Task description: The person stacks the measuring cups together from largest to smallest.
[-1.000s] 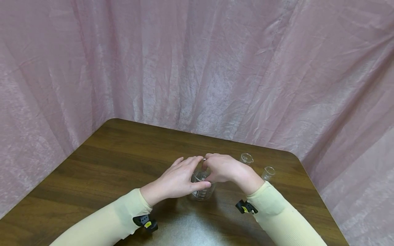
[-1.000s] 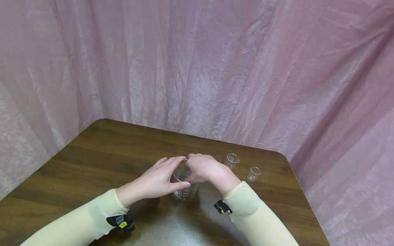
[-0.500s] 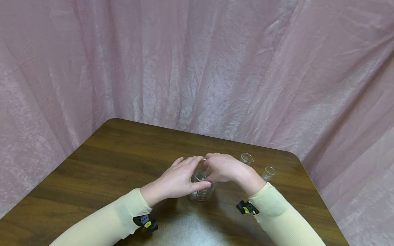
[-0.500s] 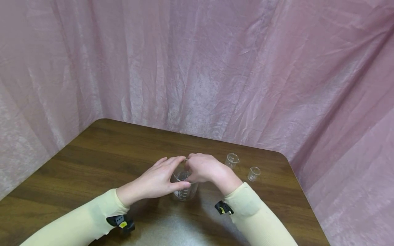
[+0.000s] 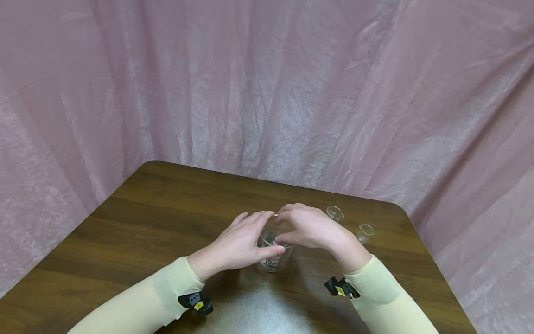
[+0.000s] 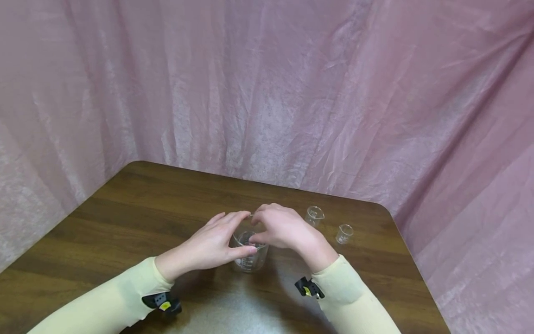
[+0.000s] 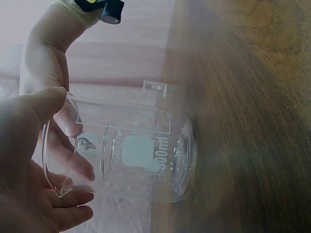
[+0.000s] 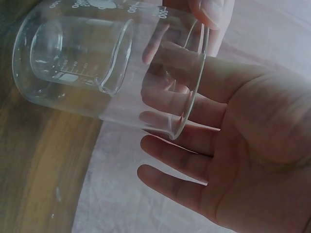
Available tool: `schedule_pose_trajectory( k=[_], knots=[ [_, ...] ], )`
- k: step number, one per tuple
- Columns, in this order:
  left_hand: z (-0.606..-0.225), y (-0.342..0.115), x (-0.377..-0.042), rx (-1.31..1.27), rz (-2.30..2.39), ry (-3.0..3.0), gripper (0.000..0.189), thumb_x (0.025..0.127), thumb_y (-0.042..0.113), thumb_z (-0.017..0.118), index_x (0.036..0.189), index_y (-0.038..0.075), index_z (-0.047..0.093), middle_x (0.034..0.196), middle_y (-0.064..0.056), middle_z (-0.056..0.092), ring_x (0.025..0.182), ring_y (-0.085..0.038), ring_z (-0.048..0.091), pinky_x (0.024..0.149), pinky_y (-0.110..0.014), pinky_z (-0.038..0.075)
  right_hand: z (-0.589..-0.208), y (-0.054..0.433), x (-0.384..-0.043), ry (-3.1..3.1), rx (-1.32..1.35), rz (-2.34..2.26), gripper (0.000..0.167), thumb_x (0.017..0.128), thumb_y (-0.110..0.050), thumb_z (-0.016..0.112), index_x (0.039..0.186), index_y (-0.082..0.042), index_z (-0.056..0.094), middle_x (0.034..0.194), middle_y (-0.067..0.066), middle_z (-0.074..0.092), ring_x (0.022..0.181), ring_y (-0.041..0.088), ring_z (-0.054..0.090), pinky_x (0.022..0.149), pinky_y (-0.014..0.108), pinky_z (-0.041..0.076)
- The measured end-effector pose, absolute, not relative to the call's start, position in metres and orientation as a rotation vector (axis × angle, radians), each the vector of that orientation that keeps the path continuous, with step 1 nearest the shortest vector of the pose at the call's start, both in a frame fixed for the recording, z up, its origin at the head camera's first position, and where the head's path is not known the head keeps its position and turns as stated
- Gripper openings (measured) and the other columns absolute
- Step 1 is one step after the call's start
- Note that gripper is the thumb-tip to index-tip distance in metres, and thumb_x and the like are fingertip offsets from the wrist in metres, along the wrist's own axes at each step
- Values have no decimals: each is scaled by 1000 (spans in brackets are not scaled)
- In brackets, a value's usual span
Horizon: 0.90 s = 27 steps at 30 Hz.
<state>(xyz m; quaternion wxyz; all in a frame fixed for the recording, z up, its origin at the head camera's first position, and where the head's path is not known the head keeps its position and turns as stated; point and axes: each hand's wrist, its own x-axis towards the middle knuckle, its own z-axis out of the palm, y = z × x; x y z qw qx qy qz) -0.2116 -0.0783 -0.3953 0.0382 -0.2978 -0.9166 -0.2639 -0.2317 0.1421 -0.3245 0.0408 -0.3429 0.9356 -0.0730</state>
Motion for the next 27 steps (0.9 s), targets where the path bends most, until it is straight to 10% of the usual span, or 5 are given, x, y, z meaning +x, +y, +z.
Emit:
schedule_pose_trajectory(
  k=[27],
  knots=[
    [-397, -86, -209, -910, -782, -2809, 96, 100, 71, 69, 164, 3, 46, 163, -12, 55, 153, -29, 50, 129, -64, 27, -333, 153, -210, 3074, -1032, -465, 42, 99, -35, 85, 134, -12, 78, 142, 5, 71, 132, 28, 68, 106, 53, 57]
  ],
)
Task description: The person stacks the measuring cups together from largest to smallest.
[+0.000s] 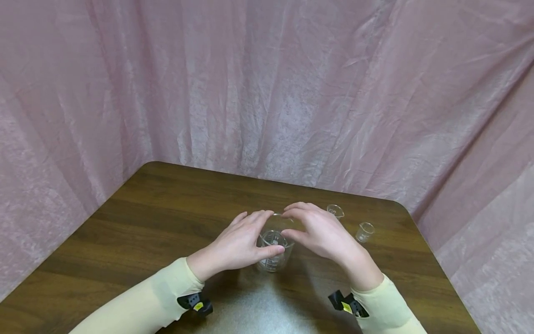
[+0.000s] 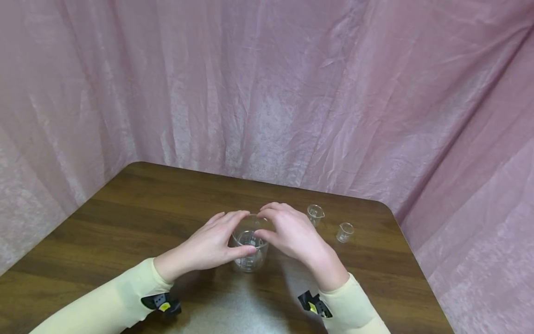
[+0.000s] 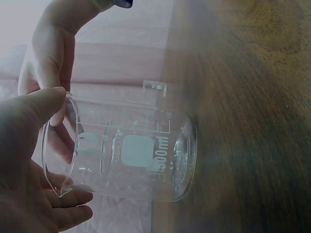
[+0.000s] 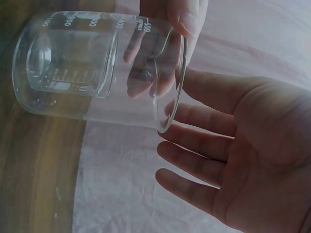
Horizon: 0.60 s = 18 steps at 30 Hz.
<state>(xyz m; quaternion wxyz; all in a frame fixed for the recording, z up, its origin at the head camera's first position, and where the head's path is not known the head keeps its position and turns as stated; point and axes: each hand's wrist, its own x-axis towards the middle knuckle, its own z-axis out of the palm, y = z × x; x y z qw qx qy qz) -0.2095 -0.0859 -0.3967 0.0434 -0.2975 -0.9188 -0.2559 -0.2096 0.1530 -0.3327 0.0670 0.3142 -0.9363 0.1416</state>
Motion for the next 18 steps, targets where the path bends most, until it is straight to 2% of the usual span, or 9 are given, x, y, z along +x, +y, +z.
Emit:
schedule_pose_trajectory(
  k=[9, 18],
  knots=[
    [-397, -85, -210, -915, -786, -2801, 95, 100, 70, 70, 164, 3, 47, 162, -13, 56, 152, -29, 51, 128, -65, 28, -337, 155, -207, -2786, 914, 443, 45, 99, -35, 85, 136, -11, 76, 140, 4, 72, 131, 28, 68, 107, 53, 56],
    [-398, -85, -211, -915, -794, -2790, 94, 99, 69, 72, 163, 5, 48, 160, -11, 58, 150, -27, 53, 127, -66, 29, -342, 158, -205, -2760, 823, 529, 47, 101, -36, 83, 141, -13, 73, 145, 3, 70, 137, 29, 64, 109, 57, 54]
  ],
)
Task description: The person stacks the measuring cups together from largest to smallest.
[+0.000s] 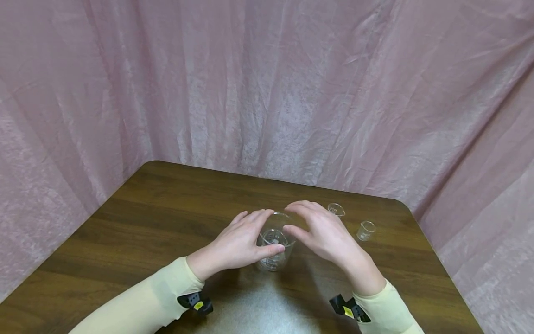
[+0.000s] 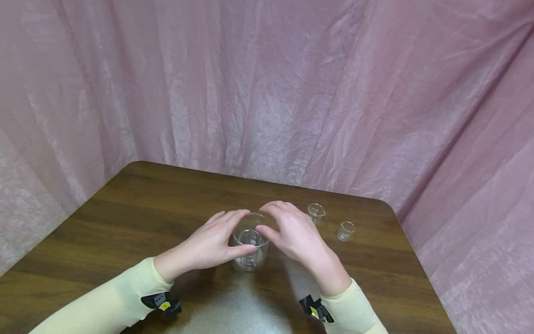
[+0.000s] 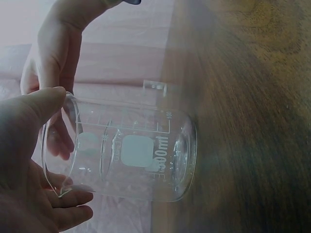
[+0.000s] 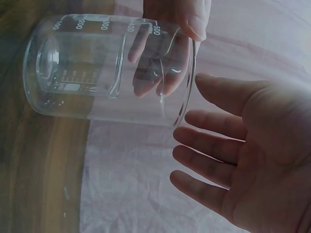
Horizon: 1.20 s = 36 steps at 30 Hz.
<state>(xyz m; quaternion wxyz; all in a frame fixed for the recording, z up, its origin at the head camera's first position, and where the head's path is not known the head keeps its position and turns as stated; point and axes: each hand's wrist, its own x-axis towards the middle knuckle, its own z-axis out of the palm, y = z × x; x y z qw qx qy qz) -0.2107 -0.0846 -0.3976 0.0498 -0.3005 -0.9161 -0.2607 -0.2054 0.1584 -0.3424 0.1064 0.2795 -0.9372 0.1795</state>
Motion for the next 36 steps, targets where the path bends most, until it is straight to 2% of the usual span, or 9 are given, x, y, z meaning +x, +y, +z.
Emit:
schedule_pose_trajectory(
  k=[10, 36],
  knots=[
    [-397, -85, -211, -932, -795, -2779, 94, 99, 68, 73, 163, 4, 48, 159, -12, 58, 148, -27, 54, 127, -66, 30, -346, 162, -207, -2747, 772, 582, 54, 103, -41, 80, 148, -14, 69, 151, 4, 68, 145, 30, 58, 116, 58, 49],
    [-397, -84, -211, -917, -794, -2787, 95, 97, 68, 75, 163, 5, 48, 159, -11, 58, 149, -26, 53, 129, -64, 28, -345, 179, -217, -2723, 684, 578, 66, 103, -45, 79, 159, -15, 59, 161, 6, 59, 152, 33, 50, 117, 63, 46]
  ],
)
